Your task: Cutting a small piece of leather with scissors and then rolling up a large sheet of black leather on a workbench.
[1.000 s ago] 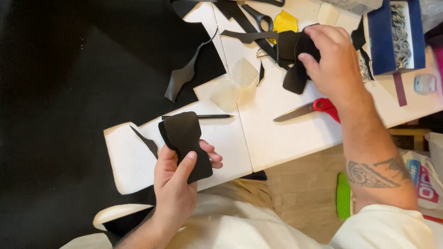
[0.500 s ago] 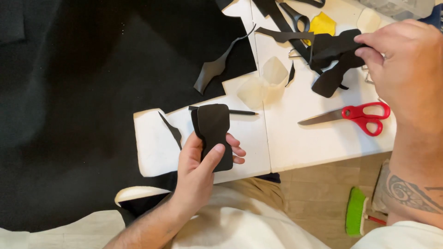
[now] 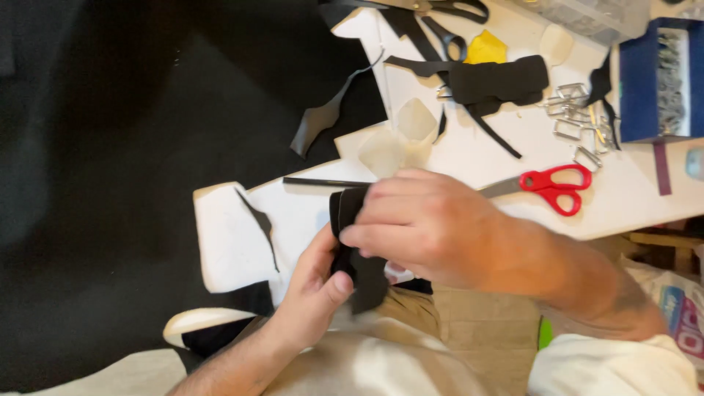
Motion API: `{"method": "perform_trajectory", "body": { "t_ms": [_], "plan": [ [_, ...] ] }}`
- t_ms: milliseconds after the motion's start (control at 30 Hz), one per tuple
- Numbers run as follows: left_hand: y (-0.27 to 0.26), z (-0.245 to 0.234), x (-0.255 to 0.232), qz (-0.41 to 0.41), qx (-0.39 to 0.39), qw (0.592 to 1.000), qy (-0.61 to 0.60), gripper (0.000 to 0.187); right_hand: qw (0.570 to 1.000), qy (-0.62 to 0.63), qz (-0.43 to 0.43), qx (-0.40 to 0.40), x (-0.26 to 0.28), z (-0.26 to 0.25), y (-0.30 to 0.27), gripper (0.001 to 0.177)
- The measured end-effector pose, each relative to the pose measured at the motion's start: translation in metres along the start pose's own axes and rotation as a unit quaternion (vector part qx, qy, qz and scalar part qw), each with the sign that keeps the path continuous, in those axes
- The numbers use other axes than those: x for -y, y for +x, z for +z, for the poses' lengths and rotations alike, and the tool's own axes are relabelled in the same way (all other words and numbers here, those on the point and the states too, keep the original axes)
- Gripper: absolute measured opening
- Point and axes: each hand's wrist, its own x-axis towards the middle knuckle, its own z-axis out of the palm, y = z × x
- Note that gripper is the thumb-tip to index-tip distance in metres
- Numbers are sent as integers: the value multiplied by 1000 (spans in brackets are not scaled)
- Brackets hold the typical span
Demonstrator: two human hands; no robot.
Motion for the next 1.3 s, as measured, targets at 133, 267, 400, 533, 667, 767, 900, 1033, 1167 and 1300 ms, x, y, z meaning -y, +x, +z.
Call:
{"method": "perform_trajectory", "body": {
  "t_ms": [133,267,400,533,667,767,900,1033,1167,1300],
  "plan": [
    [-3,0,9,-98,-80,987,-104,26,985,-109,38,-125,-18,13,-9,11],
    [-4,-6,2,-83,-99,980,-153,31,959,-196,152,-137,-91,-16,-66,21],
    [-3,-10,3,-92,-109,980,-142,36,935,-244,240,-92,-129,-31,-95,36],
    [-3,-10,5,-94,-94,981,-139,32,942,-243,225,-60,-153,-21,-100,52],
    [-2,-8,-3,-65,-56,985,-151,59,934,-217,278,-59,-154,-25,-100,56],
    [-2,-10,-1,-70,-71,978,-182,50,938,-236,247,-54,-149,-33,-104,33],
    [-3,-13,5,-58,-68,976,-200,47,941,-246,217,-83,-102,-44,-92,22],
    [2,-10,3,-14,-35,990,-133,68,953,12,265,-147,-45,-31,-63,28],
    [-1,-6,4,4,-27,994,-103,84,942,176,259,-122,-16,20,-33,27],
    [-7,-4,7,-57,-60,988,-133,69,943,134,247,-181,-8,47,-21,36]
  ]
}}
